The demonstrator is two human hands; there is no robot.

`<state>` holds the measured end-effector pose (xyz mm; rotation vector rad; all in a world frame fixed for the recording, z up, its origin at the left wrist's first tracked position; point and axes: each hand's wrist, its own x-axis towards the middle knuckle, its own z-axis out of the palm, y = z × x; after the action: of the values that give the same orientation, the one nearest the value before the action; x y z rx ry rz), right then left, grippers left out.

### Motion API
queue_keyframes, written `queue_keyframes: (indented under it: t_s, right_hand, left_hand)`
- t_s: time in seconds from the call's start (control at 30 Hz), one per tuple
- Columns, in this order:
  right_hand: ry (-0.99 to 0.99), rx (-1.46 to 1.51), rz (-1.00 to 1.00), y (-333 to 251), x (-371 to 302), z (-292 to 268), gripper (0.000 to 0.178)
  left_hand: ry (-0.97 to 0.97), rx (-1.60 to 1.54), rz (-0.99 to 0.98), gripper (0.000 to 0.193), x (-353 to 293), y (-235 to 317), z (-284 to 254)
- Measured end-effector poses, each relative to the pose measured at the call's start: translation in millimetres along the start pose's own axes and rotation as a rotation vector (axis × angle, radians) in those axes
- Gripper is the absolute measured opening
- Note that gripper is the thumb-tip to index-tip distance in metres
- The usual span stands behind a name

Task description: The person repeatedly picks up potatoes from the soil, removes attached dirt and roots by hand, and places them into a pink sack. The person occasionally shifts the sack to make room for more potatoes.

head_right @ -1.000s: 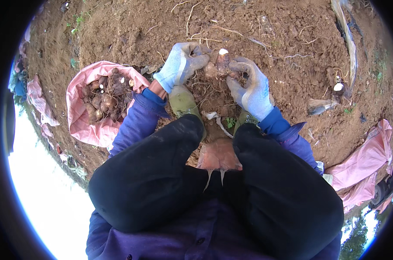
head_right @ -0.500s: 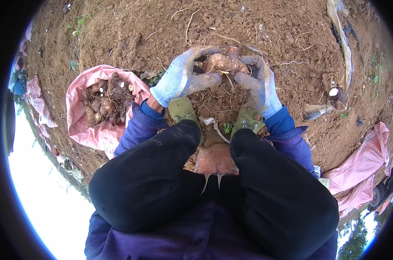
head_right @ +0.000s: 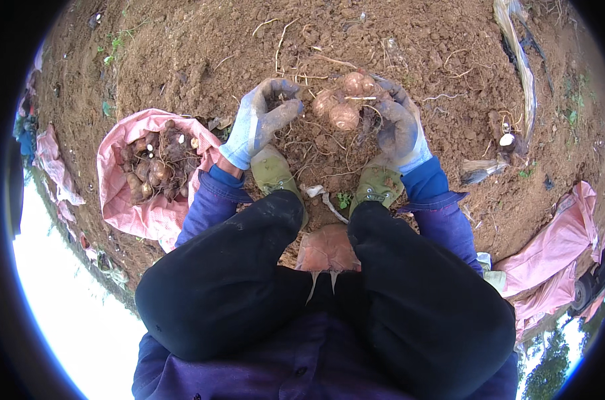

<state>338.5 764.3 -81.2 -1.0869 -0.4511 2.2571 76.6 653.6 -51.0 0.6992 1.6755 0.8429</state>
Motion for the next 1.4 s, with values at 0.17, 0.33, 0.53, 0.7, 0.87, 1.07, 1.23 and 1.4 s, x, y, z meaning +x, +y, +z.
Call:
queue_keyframes:
  t_s: [0.17,0.33,0.53,0.7,0.87,1.07,1.23,1.4]
  right_hand:
    - [-0.13,-0.09,0.102,1,0,3,0.039]
    - [-0.159,-0.066,0.17,9,-9,8,0.041]
    - [-0.046,0.035,0.093,-28,-18,28,0.041]
    - [-0.394,-0.929,-0.203,-46,-36,59,0.046]
    - [-0.144,-1.142,-0.421,-104,-7,16,0.044]
    - [0.393,-1.413,-0.915,-253,95,-78,0.025]
    - [0.656,-1.554,-0.89,-344,180,-142,0.026]
    - [0.562,-1.836,-0.963,-385,245,-206,0.042]
  left_hand:
    - [-0.298,-0.028,0.221,0.069,10,11,20]
    - [-0.12,-0.271,-0.196,0.017,10,14,31]
    - [-0.07,-0.331,0.086,0.083,-2,27,12]
    - [-0.276,-0.232,0.061,0.09,-13,34,10]
    - [-0.13,-0.642,-0.053,0.071,-14,1,-16]
    - [-0.049,-0.942,-0.265,0.046,-13,-47,-26]
    - [-0.07,-0.887,-0.336,0.042,-25,-33,-18]
    - [-0.201,-0.674,-0.404,0.081,-39,-4,-37]
